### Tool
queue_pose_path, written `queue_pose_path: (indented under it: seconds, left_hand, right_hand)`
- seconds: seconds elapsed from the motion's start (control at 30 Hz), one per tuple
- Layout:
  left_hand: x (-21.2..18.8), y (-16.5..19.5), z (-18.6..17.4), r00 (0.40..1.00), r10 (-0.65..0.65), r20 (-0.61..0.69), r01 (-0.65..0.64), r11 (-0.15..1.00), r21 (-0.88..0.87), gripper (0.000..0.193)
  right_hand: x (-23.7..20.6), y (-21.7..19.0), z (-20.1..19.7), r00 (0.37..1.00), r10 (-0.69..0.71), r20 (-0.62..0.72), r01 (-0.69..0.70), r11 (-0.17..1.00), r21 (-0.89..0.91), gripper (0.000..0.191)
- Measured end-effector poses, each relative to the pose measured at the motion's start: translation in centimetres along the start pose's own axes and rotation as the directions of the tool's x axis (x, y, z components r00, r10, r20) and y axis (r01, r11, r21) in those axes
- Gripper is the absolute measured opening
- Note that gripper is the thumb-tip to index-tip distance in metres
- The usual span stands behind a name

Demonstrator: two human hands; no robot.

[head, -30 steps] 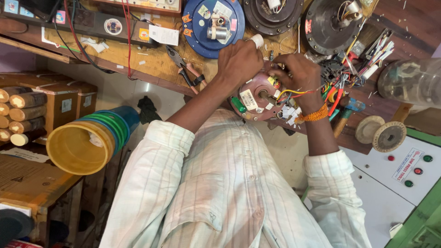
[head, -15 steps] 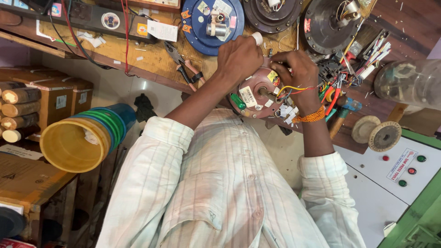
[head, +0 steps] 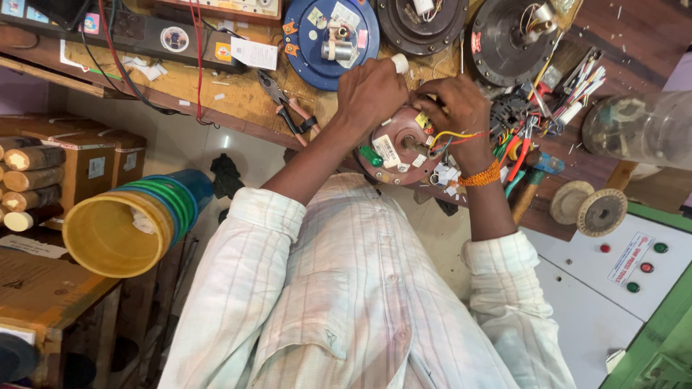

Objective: The person assembles a ceiling fan motor by fitting the stator into the housing, securing the cover, and tightening screws with a screwdriver. They also adjust internal wiring and components during the process.

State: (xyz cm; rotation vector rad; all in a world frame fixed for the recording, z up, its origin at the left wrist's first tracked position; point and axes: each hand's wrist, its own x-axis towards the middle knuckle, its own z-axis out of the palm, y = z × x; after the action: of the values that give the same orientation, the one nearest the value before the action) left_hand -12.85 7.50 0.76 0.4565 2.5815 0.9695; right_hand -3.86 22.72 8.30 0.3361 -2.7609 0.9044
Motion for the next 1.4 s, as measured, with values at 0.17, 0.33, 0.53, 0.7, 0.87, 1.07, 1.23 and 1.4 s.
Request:
queue_pose_path:
  seconds: [0.17, 0.33, 0.53, 0.7, 0.87, 1.07, 1.23, 1.4]
  left_hand:
    - [0.1, -0.1, 0.1, 0.999, 0.034, -0.028, -0.035, 0.999, -0.028, 0.027]
    - [0.0, -0.2, 0.4, 0.998, 0.044, -0.053, -0.045, 0.999, -0.023, 0.028]
    - [0.3, -0.4, 0.8, 0.999, 0.030, -0.025, -0.029, 0.999, 0.012, 0.031]
    - [-0.2, -0.9, 1.1, 0.992, 0.093, -0.087, -0.090, 0.995, 0.047, 0.034]
    - [-0.7, -1.4, 0.0, 0.999, -0.022, 0.034, 0.016, 0.988, 0.155, 0.035]
    - [-0.8, -0.9, -0.5, 0.999, -0.030, 0.014, 0.027, 0.980, 0.199, 0.036]
    - [-0.8, -0.2, -0.7, 0.998, -0.032, 0.049, 0.020, 0.974, 0.225, 0.035]
    - [-1.6, 1.1, -1.4, 1.000, 0.016, -0.011, -0.014, 0.975, 0.223, 0.035]
  right_hand:
    - [-0.8, 0.7, 0.3, 0.999, 0.041, -0.018, -0.041, 0.999, 0.023, 0.014]
    - [-0.9, 0.5, 0.0, 0.996, 0.092, -0.011, -0.091, 0.994, 0.053, 0.017]
    - [-0.6, -0.6, -0.4, 0.999, 0.038, -0.011, -0.038, 0.999, 0.006, 0.011]
    - [-1.8, 0.8, 0.6, 0.992, 0.127, 0.002, -0.127, 0.989, -0.077, 0.016]
    - [-6.4, 3.0, 2.2, 0.935, 0.249, -0.254, -0.230, 0.968, 0.102, 0.016]
    - [-14.4, 5.0, 3.9, 0.786, 0.547, -0.287, -0.484, 0.834, 0.263, 0.023]
    - [-18.7, 6.1, 5.8, 0.701, 0.675, -0.230, -0.524, 0.707, 0.475, 0.021]
    - [-19.6, 7.3, 6.7, 0.716, 0.672, -0.187, -0.557, 0.712, 0.428, 0.021]
